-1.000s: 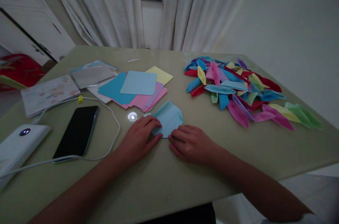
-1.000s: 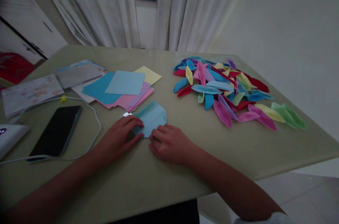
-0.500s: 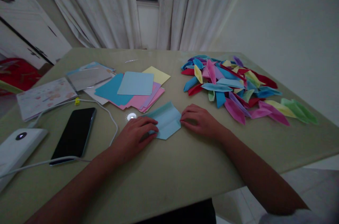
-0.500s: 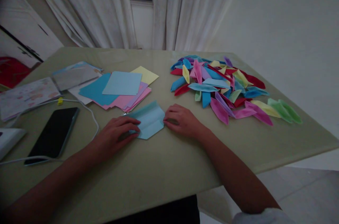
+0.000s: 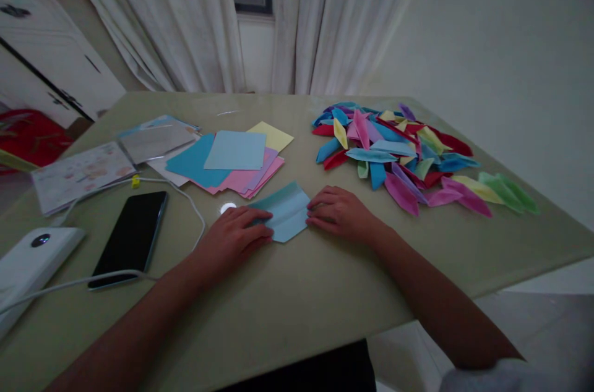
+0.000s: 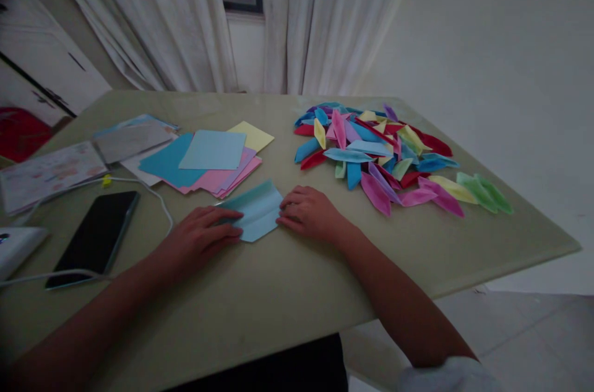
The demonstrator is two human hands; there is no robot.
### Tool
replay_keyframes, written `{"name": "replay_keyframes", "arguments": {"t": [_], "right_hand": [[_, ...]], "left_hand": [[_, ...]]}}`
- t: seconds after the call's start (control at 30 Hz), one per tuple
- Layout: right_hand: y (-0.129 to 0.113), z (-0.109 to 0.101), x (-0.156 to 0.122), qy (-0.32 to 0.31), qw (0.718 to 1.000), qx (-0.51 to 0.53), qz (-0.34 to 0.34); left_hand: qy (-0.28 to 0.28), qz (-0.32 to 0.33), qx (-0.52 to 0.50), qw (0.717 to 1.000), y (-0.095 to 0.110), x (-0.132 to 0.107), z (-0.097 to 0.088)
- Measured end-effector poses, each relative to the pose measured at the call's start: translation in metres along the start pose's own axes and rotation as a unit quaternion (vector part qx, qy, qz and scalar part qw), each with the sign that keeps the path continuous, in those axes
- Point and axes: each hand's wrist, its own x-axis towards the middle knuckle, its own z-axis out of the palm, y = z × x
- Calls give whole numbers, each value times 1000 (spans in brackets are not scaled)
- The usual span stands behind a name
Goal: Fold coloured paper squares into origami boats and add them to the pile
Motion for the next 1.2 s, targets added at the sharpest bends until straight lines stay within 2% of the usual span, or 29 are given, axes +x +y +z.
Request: {"name": "replay_keyframes", "arguments": {"t": [0.13, 0.23, 0.3, 0.47, 0.6, 0.67, 0.77, 0.9, 1.0, 1.2], "right_hand": [[2, 8, 1, 34, 998, -48, 33], [7, 9, 2, 25, 997, -45, 59], [11, 8, 2, 16, 996, -43, 74], [17, 4, 3, 17, 991, -56, 117], [7, 1, 7, 23, 990, -58, 127], [-3, 3, 10, 19, 991, -54, 121], [-17, 10, 14, 3, 996, -53, 74], [-25, 14, 14, 27, 999, -43, 21], [-24, 7, 11, 38, 999, -6, 10], [-14, -13, 2, -7, 996, 90, 0]], "left_hand": [[7, 18, 39, 999, 7, 1, 0], [52, -19, 83, 995, 7, 1, 1], [62, -45, 96, 992, 5, 1, 2], [26, -34, 55, 998, 10, 1, 2], [-4, -1, 13, 1000, 24, 3, 4], [-5, 7, 4, 1000, 29, 4, 5], [-11, 17, 4, 1000, 33, 5, 5], [-14, 19, 1, 1000, 35, 3, 4], [-6, 20, -12, 1000, 35, 1, 3], [-28, 5, 29, 999, 32, -1, 0]]}}
